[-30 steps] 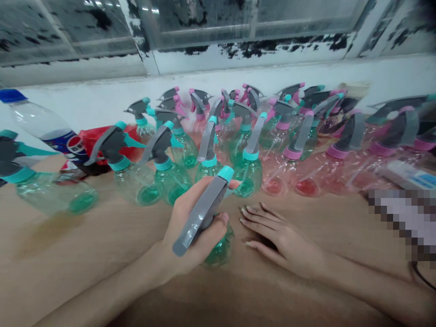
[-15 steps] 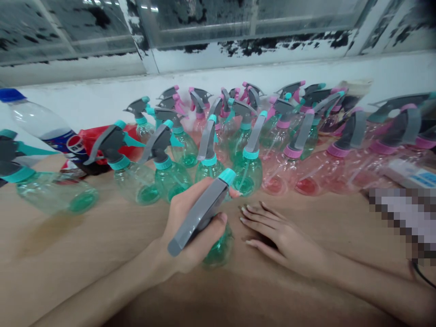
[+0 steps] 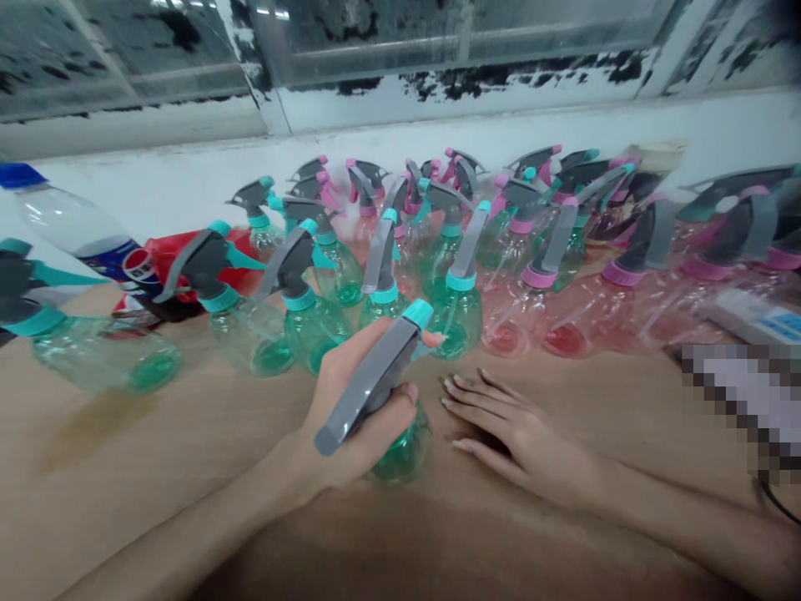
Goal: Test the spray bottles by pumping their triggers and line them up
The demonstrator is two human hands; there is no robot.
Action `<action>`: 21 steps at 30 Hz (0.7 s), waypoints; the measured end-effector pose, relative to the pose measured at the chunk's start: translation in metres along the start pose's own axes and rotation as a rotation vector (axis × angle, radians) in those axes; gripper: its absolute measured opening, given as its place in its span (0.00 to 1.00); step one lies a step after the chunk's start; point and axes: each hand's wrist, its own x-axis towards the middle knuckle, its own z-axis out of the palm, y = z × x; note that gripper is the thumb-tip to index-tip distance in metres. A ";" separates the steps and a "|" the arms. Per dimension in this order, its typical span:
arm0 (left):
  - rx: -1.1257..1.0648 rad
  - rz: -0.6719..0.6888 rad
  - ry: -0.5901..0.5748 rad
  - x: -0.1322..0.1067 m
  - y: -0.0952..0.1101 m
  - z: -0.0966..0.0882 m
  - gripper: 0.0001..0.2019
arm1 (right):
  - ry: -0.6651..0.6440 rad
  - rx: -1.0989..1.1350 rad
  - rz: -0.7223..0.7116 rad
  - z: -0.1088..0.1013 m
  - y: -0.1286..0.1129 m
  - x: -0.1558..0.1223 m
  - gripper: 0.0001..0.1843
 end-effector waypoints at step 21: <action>-0.174 -0.028 0.013 0.000 -0.001 0.004 0.17 | -0.026 -0.028 -0.005 0.000 0.001 0.000 0.24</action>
